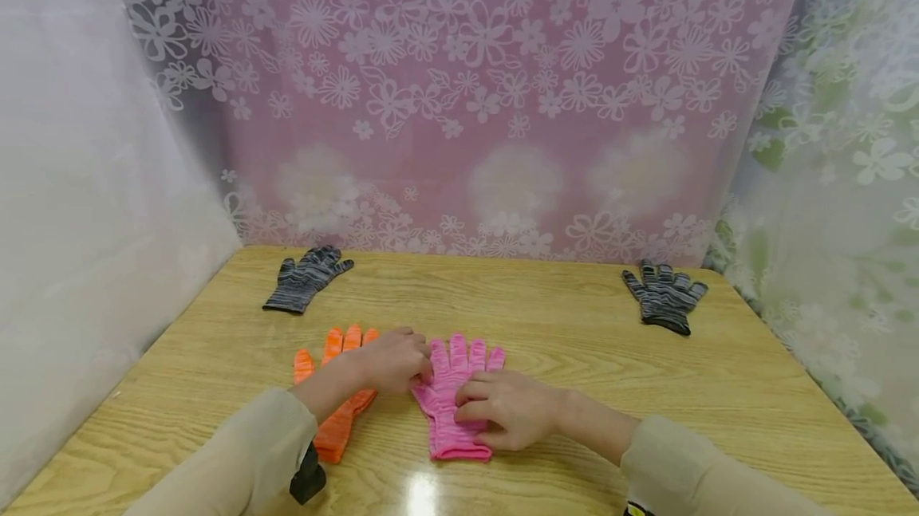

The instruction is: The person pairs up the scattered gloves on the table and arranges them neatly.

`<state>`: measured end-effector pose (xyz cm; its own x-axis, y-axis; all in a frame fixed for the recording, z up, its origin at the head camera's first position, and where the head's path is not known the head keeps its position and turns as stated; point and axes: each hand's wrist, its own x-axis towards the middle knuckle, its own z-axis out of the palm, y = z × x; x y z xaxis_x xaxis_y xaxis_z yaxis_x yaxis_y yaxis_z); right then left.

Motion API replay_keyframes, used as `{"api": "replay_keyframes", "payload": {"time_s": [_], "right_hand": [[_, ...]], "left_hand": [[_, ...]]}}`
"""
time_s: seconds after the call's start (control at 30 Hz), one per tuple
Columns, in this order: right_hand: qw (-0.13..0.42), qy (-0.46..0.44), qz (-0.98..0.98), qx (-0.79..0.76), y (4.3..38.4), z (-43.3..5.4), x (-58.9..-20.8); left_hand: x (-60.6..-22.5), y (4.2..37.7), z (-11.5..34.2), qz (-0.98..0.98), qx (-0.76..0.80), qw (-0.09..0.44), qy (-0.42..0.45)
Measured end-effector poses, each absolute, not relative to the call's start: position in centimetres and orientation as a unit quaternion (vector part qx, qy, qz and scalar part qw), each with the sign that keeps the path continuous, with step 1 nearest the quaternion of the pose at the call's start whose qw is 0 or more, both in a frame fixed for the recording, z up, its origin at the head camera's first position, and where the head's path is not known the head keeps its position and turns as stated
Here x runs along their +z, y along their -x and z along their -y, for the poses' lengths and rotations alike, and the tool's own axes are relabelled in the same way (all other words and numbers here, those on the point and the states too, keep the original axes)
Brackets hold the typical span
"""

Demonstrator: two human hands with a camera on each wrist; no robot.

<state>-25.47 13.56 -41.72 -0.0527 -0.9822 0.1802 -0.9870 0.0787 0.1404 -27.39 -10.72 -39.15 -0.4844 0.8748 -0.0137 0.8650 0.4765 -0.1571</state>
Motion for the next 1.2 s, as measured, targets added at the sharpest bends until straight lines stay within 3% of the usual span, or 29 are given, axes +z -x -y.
{"api": "replay_keyframes", "payload": {"time_s": [0.3, 0.9, 1.0, 1.2], "right_hand": [[0.110, -0.676, 0.729, 0.010, 25.4, -13.6, -41.7], [0.110, -0.678, 0.727, 0.010, 25.4, -13.5, -41.6], [0.106, -0.676, 0.729, 0.007, 25.3, -13.5, -41.6], [0.109, -0.671, 0.734, 0.007, 25.0, -13.4, -41.3]], "left_hand": [[-39.1, 27.8, 10.1, 0.839, 0.103, 0.111, 0.523], [-39.9, 27.7, 10.4, 0.818, 0.142, 0.211, 0.516], [-39.5, 27.1, 10.7, 0.835, 0.100, 0.188, 0.507], [-38.9, 25.6, 10.5, 0.835, 0.071, 0.091, 0.538]]}}
